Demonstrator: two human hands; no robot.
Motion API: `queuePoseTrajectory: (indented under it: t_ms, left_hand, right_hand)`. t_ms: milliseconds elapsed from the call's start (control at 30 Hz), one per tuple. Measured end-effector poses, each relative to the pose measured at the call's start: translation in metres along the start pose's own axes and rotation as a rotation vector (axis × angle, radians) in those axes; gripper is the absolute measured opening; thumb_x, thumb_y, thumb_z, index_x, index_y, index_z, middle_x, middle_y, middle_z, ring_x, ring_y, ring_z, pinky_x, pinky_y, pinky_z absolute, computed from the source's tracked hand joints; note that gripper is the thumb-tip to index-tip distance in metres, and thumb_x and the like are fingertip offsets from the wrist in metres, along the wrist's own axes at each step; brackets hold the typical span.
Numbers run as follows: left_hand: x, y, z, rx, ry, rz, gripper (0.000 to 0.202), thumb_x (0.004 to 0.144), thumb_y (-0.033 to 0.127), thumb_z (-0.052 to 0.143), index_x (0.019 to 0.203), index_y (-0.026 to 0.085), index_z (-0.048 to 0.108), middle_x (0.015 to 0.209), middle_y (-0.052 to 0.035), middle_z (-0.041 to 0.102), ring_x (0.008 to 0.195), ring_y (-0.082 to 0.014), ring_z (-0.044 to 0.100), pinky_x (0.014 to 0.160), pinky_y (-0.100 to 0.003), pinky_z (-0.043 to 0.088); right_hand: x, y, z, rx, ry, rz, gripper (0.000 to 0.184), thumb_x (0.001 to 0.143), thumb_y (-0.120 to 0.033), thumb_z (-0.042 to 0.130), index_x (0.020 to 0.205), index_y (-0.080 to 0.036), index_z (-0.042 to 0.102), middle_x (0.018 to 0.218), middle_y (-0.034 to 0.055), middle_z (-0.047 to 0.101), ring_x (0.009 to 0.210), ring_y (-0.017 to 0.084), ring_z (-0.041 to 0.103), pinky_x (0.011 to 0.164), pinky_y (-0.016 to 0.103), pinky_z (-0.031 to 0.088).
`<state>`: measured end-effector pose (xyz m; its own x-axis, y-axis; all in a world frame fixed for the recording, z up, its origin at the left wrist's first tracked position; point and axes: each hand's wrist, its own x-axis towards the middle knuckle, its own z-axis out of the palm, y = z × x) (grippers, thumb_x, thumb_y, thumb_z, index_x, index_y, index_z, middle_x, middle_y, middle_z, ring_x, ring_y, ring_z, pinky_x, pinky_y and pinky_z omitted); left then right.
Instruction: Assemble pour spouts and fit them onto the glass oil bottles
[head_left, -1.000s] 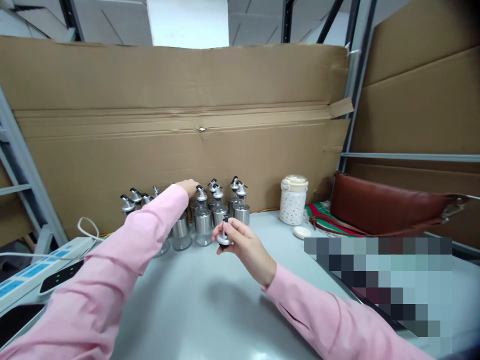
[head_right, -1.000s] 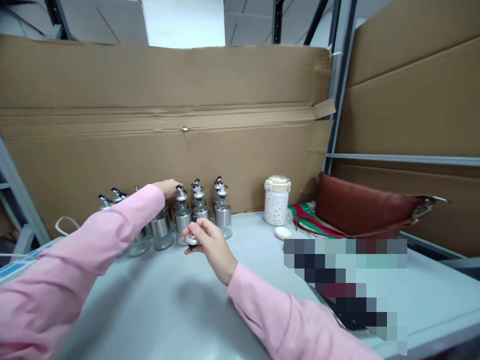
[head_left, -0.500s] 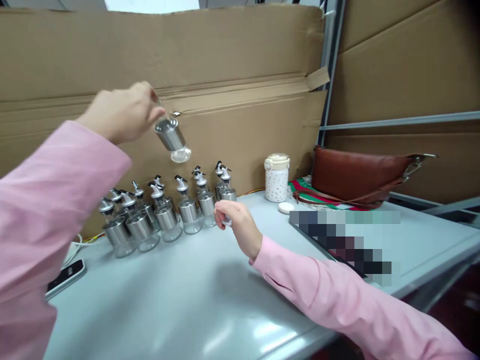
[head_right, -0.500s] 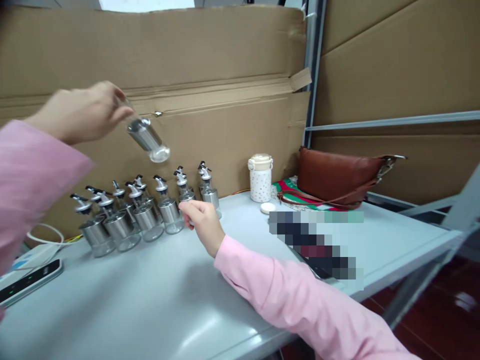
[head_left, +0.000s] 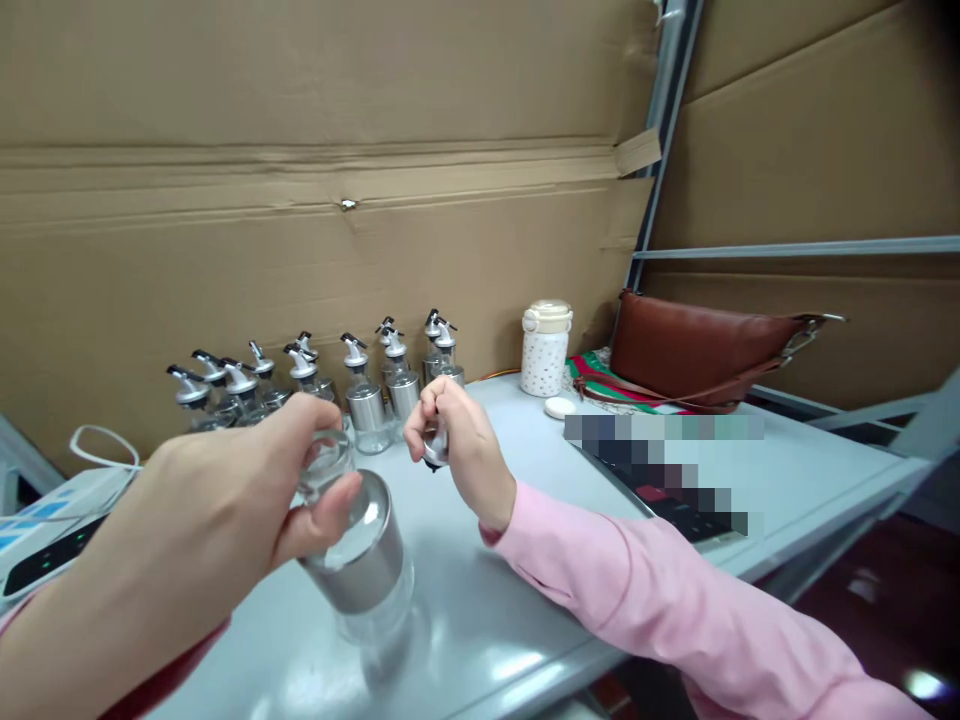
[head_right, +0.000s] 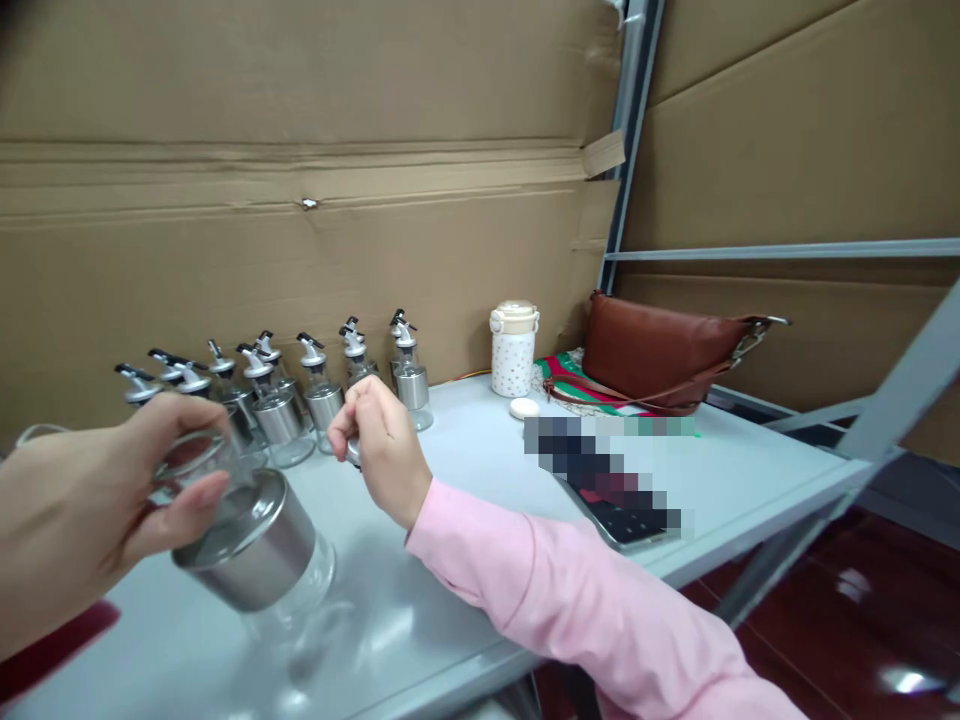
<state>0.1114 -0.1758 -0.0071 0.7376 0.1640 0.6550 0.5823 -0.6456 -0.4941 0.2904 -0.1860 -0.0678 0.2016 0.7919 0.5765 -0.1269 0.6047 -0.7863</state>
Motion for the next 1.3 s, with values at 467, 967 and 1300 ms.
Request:
queuePoseTrajectory:
  t_ms: [467,967,1300]
  left_hand:
    - [-0.010,0.021,0.019,-0.203,0.076,0.124,0.022,0.089,0.037,0.030,0.079,0.019,0.039,0.048,0.0051,0.047,0.033,-0.0117,0.046,0.034,-0.021,0.033]
    - [-0.011,0.034,0.045,-1.521,-0.294,-0.374,0.014,0.073,0.024,0.056,0.081,0.016,0.049,0.079,-0.0022,0.056,0.072,-0.0137,0.053,0.065,-0.024,0.045]
    - [-0.012,0.046,0.053,-1.970,-0.453,-0.421,0.015,0.074,0.023,0.057,0.067,0.014,0.048,0.062,-0.0035,0.059,0.067,-0.0154,0.058,0.065,-0.028,0.046]
  right_hand:
    - [-0.001,-0.007,0.012,0.033,0.106,0.022,0.010,0.086,-0.031,0.034,0.082,-0.021,0.036,0.056,-0.0057,0.051,0.056,0.010,0.049,0.056,0.024,0.036]
    - [0.017,-0.057,0.046,0.077,-0.383,0.130,0.018,0.069,-0.008,0.033,0.079,-0.022,0.040,0.049,-0.0097,0.034,0.035,0.007,0.046,0.035,0.017,0.033]
    - [0.026,-0.053,0.041,-0.059,-0.535,0.110,0.024,0.070,-0.006,0.032,0.079,-0.020,0.051,0.047,-0.0089,0.039,0.040,0.007,0.048,0.041,0.017,0.037]
